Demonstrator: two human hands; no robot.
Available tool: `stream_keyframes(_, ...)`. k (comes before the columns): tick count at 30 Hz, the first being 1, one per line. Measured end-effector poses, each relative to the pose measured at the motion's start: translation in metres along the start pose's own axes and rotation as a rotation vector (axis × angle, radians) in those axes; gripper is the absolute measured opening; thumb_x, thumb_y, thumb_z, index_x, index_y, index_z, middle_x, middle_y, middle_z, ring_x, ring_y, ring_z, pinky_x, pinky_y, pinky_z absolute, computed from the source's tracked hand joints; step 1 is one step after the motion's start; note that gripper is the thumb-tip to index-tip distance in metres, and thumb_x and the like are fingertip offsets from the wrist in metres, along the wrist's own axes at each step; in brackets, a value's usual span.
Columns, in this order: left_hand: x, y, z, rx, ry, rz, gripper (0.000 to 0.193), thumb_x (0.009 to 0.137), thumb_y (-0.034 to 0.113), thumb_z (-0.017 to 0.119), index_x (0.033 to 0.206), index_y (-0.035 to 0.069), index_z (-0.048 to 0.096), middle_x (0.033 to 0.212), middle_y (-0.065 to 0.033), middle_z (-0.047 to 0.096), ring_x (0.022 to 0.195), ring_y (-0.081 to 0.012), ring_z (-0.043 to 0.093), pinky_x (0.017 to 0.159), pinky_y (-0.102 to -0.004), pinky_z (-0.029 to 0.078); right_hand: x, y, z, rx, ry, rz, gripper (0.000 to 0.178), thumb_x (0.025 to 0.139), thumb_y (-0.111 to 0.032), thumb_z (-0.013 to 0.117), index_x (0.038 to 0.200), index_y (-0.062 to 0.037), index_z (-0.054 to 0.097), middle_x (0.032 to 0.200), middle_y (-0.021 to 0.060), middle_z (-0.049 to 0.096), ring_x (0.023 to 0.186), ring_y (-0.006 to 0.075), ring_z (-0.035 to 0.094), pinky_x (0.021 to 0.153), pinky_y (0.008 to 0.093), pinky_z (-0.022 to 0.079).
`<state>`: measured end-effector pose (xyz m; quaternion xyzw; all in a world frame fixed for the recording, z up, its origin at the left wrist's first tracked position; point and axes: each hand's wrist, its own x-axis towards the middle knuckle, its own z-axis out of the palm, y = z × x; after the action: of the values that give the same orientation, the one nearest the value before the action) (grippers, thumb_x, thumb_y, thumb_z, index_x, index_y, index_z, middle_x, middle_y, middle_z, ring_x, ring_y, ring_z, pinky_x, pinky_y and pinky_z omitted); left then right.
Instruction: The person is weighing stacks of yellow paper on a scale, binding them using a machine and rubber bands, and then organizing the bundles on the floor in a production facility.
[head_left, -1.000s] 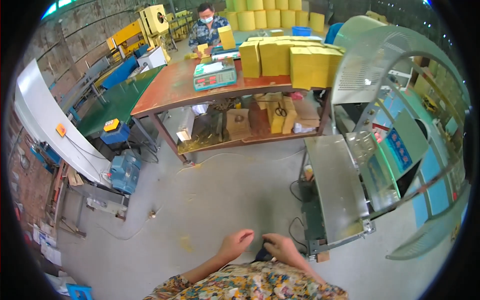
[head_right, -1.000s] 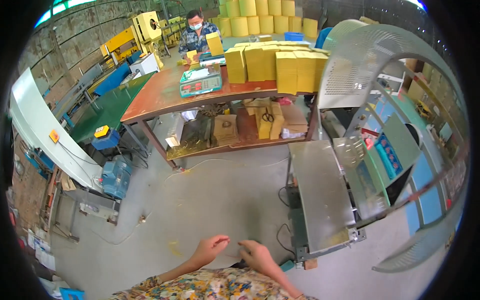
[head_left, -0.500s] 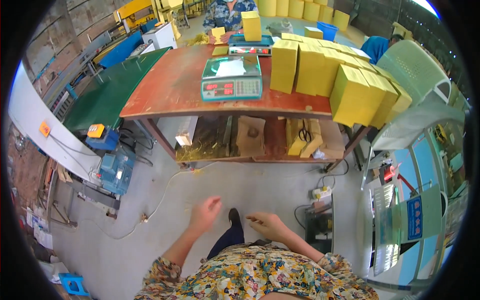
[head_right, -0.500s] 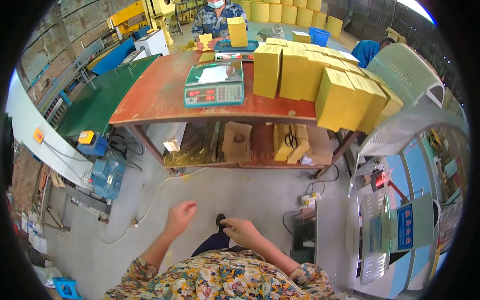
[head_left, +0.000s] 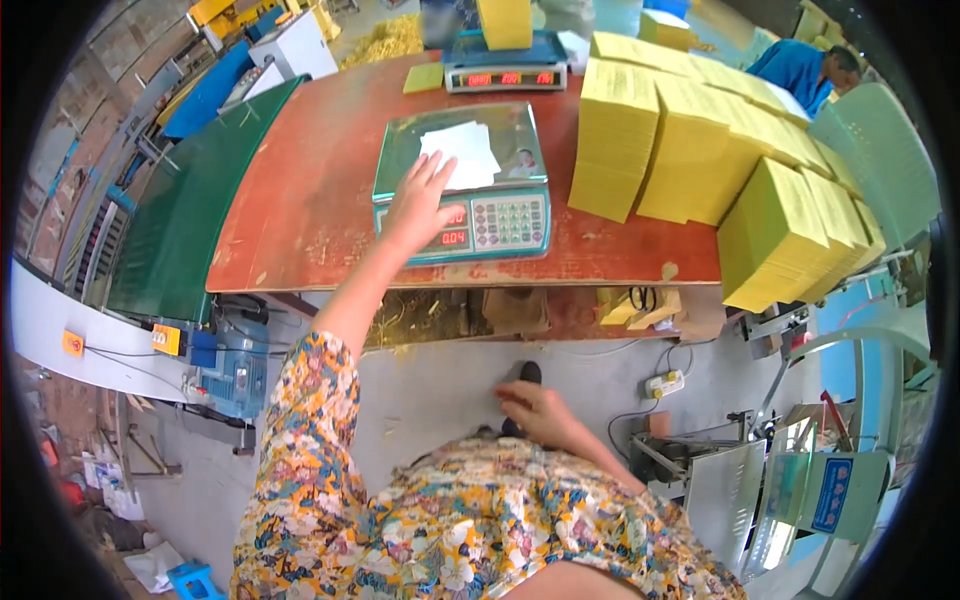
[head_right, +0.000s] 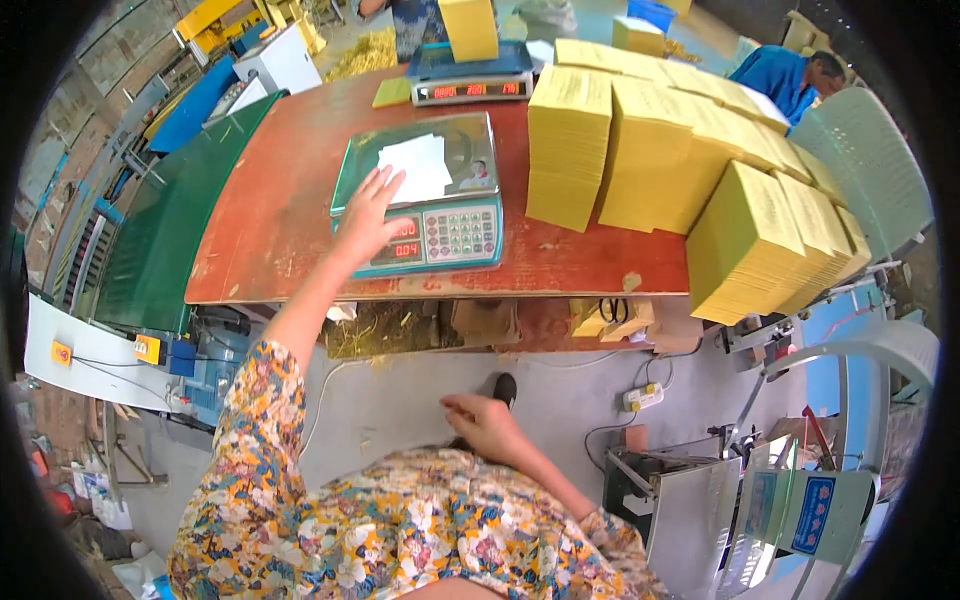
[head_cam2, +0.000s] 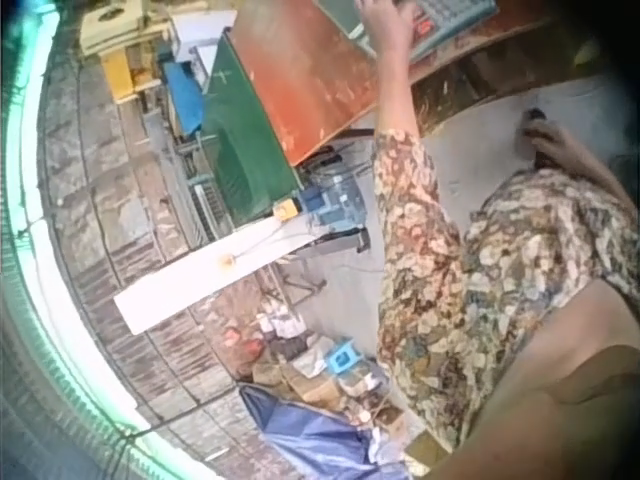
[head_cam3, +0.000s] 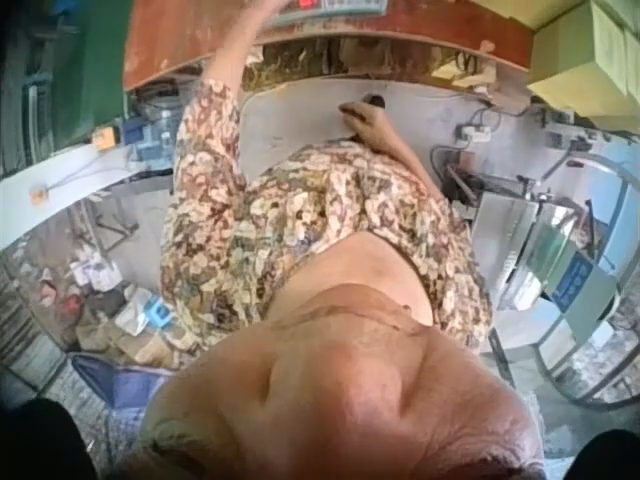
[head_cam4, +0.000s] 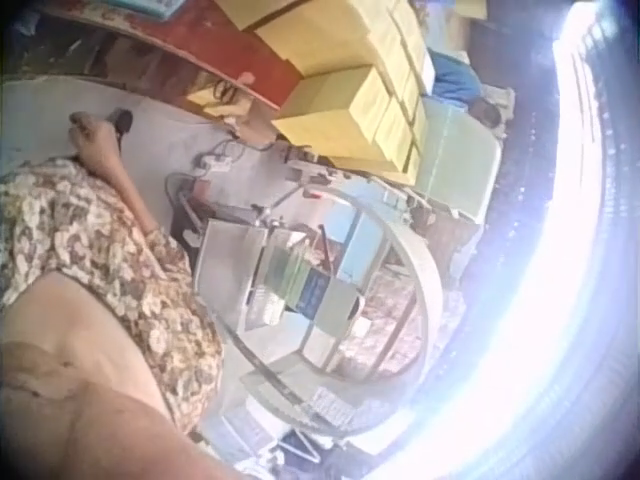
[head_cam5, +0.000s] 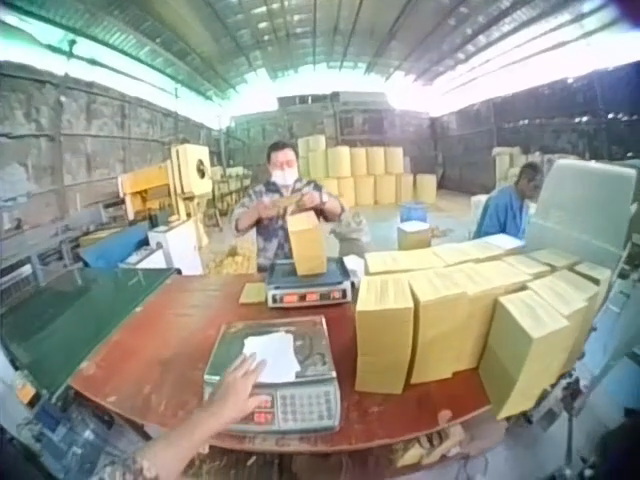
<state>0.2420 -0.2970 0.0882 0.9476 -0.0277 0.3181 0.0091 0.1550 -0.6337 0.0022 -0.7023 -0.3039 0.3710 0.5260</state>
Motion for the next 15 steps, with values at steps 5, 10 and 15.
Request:
stream_keyframes(5, 0.029, -0.034, 0.027, -0.244, -0.22, -0.247, 0.057, 0.074, 0.022, 0.077, 0.125, 0.003, 0.06, 0.126, -0.0167, 0.061, 0.118, -0.0305, 0.056, 0.101, -0.0388, 0.044, 0.079, -0.017, -0.058, -0.023, -0.038, -0.013, 0.032, 0.09, -0.017, 0.062, 0.118, -0.0023, 0.064, 0.105, 0.0188, 0.069, 0.092, 0.0272, 0.07, 0.081, 0.0353, 0.054)
stream_keyframes(10, 0.04, -0.039, 0.018, -0.326, -0.165, -0.275, 0.031, 0.078, 0.018, 0.074, 0.105, 0.005, 0.071, 0.109, -0.0116, 0.069, 0.103, -0.0281, 0.062, 0.088, -0.0375, 0.05, 0.138, -0.056, -0.107, -0.15, -0.122, -0.15, 0.031, 0.089, -0.014, 0.062, 0.118, -0.0022, 0.064, 0.105, 0.019, 0.069, 0.091, 0.0259, 0.069, 0.082, 0.0353, 0.054)
stream_keyframes(15, 0.032, -0.056, 0.02, -0.509, -0.136, -0.433, 0.017, 0.081, 0.01, 0.071, 0.096, 0.002, 0.07, 0.101, -0.0118, 0.07, 0.092, -0.0248, 0.065, 0.079, -0.0332, 0.052, 0.182, -0.092, -0.125, -0.024, -0.159, -0.159, 0.029, 0.091, -0.01, 0.062, 0.118, 0.0003, 0.063, 0.103, 0.0165, 0.069, 0.089, 0.0194, 0.066, 0.082, 0.0328, 0.053)
